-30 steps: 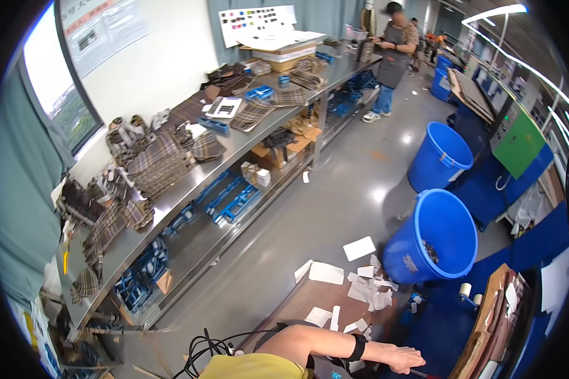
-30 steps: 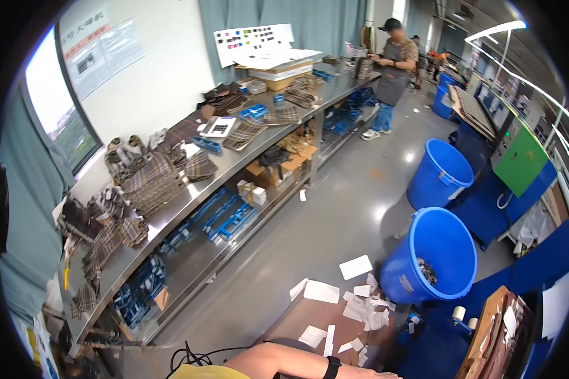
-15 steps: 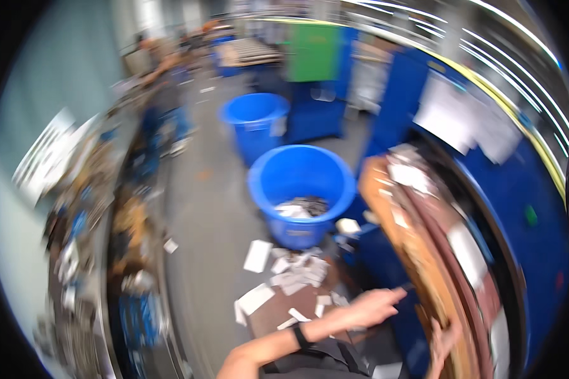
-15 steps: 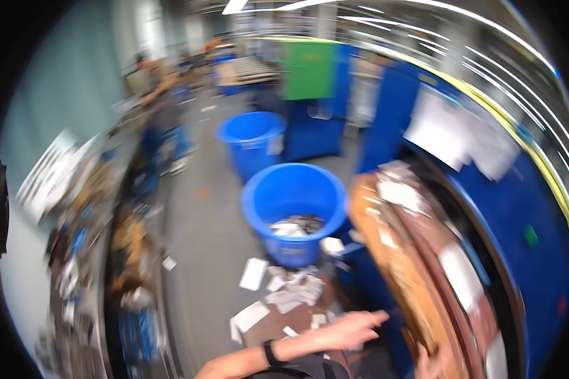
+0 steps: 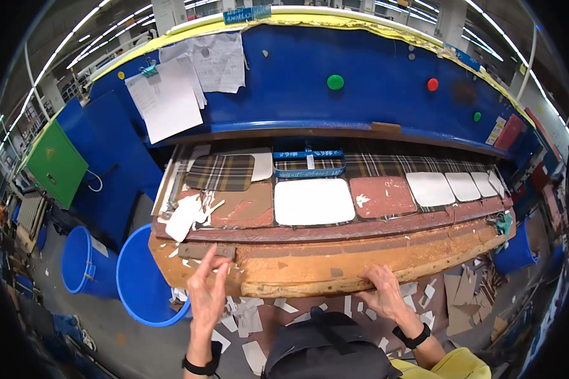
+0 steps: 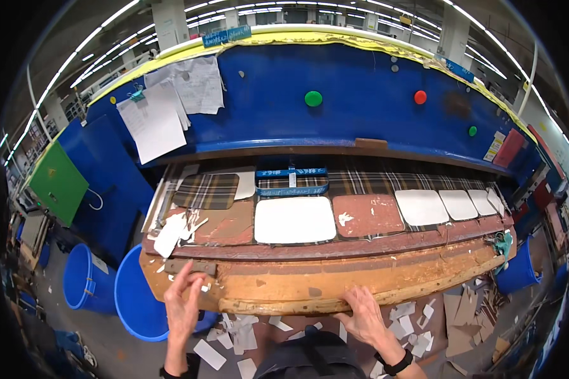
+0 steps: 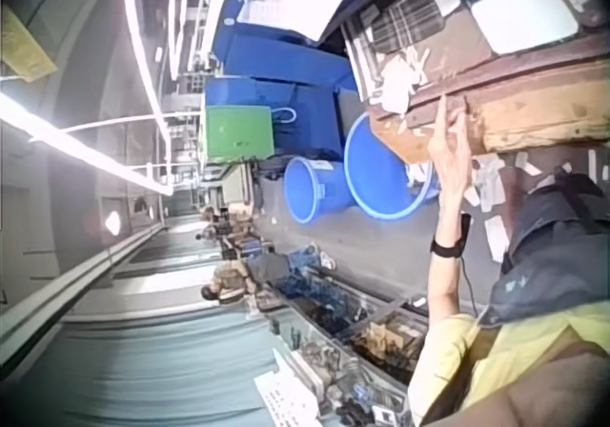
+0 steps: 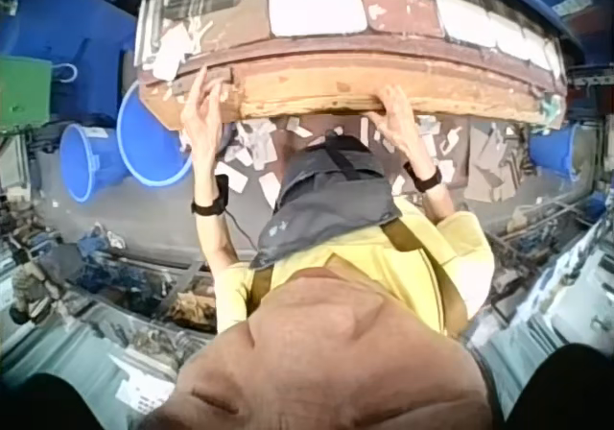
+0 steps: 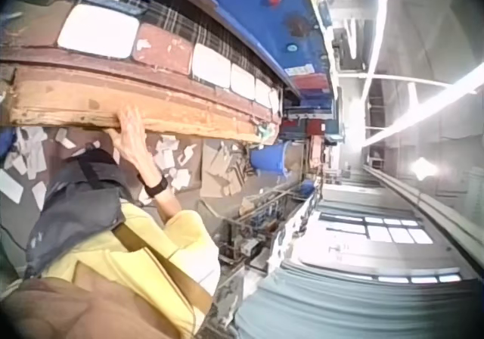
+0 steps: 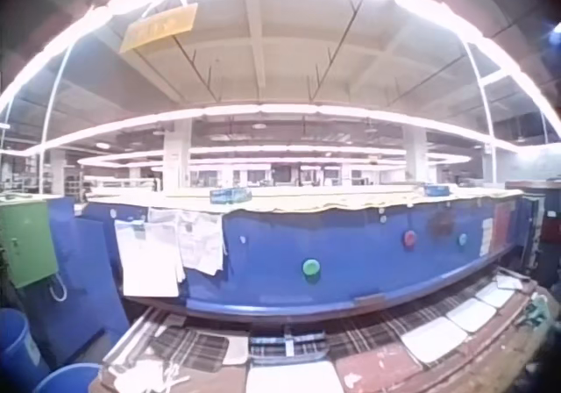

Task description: The person uses a blue plastic template to align and cut plaid fabric pieces on a wooden workbench. They then fold the cut fabric pieces into small pouches and stack them on a metal table. The process involves repetitive cutting, folding, and stacking of the fabric items.

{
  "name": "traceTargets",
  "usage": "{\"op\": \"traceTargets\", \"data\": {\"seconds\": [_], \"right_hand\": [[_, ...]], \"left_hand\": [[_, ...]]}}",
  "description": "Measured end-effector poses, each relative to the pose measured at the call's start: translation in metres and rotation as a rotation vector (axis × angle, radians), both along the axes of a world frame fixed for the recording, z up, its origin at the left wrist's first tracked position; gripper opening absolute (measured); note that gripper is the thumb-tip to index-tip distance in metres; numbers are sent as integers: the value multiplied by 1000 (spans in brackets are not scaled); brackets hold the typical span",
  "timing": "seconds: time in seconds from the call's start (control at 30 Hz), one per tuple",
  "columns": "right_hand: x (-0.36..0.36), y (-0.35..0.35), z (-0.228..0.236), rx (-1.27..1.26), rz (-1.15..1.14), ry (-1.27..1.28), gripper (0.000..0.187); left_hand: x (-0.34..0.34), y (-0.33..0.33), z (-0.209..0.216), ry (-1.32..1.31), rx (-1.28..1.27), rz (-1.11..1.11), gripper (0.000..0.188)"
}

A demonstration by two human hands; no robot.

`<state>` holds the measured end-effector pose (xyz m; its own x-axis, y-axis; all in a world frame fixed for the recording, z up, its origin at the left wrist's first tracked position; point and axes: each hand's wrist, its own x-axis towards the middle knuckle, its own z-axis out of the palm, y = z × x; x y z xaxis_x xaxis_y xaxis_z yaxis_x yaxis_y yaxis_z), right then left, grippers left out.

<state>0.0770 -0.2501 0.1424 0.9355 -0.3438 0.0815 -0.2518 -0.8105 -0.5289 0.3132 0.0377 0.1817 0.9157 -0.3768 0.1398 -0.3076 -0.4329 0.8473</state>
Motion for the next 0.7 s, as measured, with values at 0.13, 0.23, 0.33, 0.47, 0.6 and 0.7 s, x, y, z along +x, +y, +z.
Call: {"op": "traceTargets", "data": {"seconds": [0.13, 0.23, 0.33, 0.47, 0.6, 0.7], "right_hand": [[6, -8, 34, 194, -2, 171, 44], [12, -40, 70, 189, -46, 146, 45], [50, -99, 116, 101, -97, -3, 41], [107, -154, 150, 174, -214, 27, 39], [170, -178, 126, 124, -91, 112, 46], [205, -184, 85, 6, 4, 285, 55]], "left_hand": [[59, -38, 6, -25, 3, -172, 44], [95, -69, 14, -92, 106, -309, 55], [128, -93, 10, -21, 192, -385, 69], [164, -139, -3, -33, 240, -471, 75], [189, -173, -23, -84, 272, -563, 77], [201, -196, -49, -134, 259, -641, 76]]}}
